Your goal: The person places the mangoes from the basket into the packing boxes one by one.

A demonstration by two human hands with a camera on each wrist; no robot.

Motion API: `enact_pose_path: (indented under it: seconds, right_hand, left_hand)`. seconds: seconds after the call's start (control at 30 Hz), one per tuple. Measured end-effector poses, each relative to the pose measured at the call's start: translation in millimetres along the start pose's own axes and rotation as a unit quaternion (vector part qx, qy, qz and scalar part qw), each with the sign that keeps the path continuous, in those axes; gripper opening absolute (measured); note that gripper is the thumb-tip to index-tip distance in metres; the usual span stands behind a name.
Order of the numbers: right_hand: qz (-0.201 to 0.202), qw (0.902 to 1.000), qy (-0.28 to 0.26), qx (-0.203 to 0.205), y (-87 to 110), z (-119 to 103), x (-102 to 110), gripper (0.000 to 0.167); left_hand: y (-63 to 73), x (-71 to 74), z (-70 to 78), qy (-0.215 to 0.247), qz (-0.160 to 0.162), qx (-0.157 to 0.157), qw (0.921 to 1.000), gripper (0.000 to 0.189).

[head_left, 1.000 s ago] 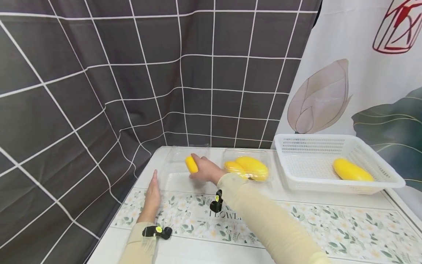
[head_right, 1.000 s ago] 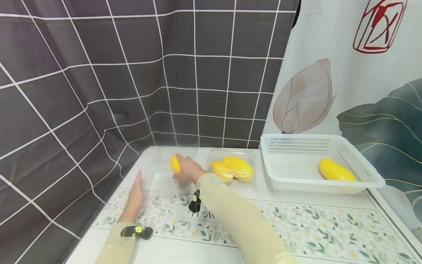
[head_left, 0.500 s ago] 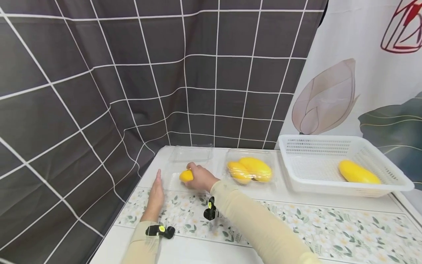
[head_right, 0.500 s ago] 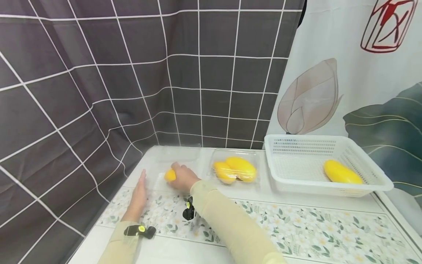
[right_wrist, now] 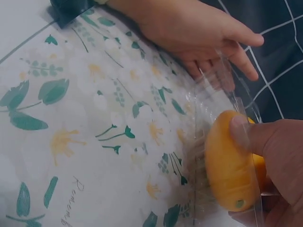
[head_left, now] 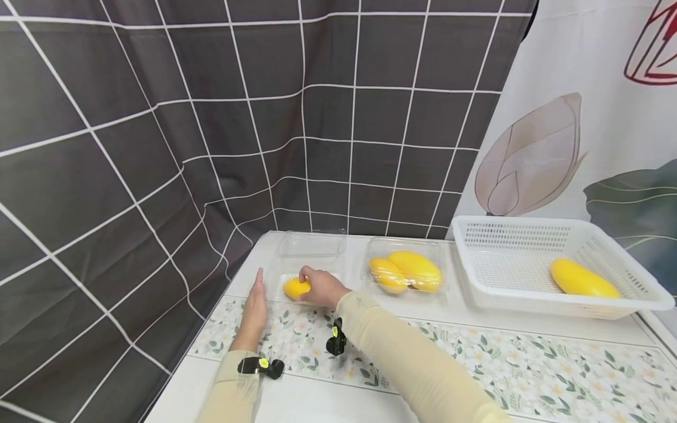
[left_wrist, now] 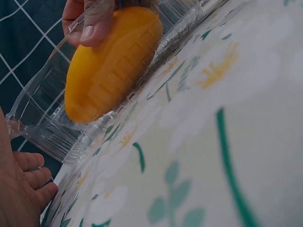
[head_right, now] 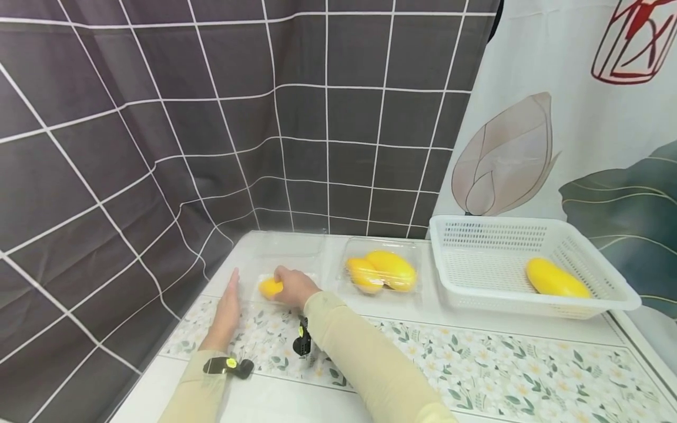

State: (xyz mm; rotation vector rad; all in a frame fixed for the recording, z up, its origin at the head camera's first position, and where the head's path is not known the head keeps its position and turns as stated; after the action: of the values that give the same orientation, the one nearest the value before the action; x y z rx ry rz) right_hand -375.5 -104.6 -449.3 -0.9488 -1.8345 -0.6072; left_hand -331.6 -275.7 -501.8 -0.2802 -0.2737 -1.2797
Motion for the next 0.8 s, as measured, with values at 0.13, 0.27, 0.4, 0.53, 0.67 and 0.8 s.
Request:
enact_pose_path:
  seconds: [0.13, 0.27, 0.4, 0.53, 0.67, 0.8]
  right_hand:
    - [-0.004, 0.9999, 0.0, 0.009, -1.9, -3, -4, 0.029]
    - [-0.012, 0.9998, -0.014, 0.01, -3.8, -6, -9, 0.033]
    - [-0.021, 0.9992, -0.033, 0.007, -2.9, -10, -11, 0.048]
    - [-0.033, 0.9985, -0.036, 0.023, -1.3, -18, -12, 0.062]
    - [-0.048, 0.9977, -0.03, 0.037, -0.1, -23, -15, 0.072]
    - [-0.056, 0.9973, -0.029, 0.039, 0.6, -23, -17, 0.075]
  left_hand:
    - [-0.1, -0.7, -1.4, 0.002, -0.002, 0.002, 1.0, 0.065]
    - [-0.1, -1.1, -1.1, 0.003, -0.002, -0.007, 1.0, 0.065]
    - [-0.3, -1.3, 0.2, 0.006, -0.003, -0.017, 0.9998, 0.065]
    - [-0.5, -0.5, 0.5, 0.006, -0.001, -0.022, 0.9998, 0.065]
    - [0.0, 0.6, 0.9, 0.002, 0.001, -0.021, 0.9998, 0.065]
    - [0.6, 1.4, 2.2, 0.003, 0.001, -0.02, 0.9998, 0.066]
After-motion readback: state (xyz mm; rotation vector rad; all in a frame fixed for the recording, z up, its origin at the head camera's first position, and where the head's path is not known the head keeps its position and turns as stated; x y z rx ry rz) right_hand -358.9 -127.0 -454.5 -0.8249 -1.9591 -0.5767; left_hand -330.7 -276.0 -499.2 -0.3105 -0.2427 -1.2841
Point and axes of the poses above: each hand's wrist, its own y-axis away from the middle knuckle, its own x-axis out of the back of the hand, z = x × y, the point moved 7 cm from there along -y, towards the middle knuckle, and after that the axes turned 9 degrees about y, right-handed, at the moved point
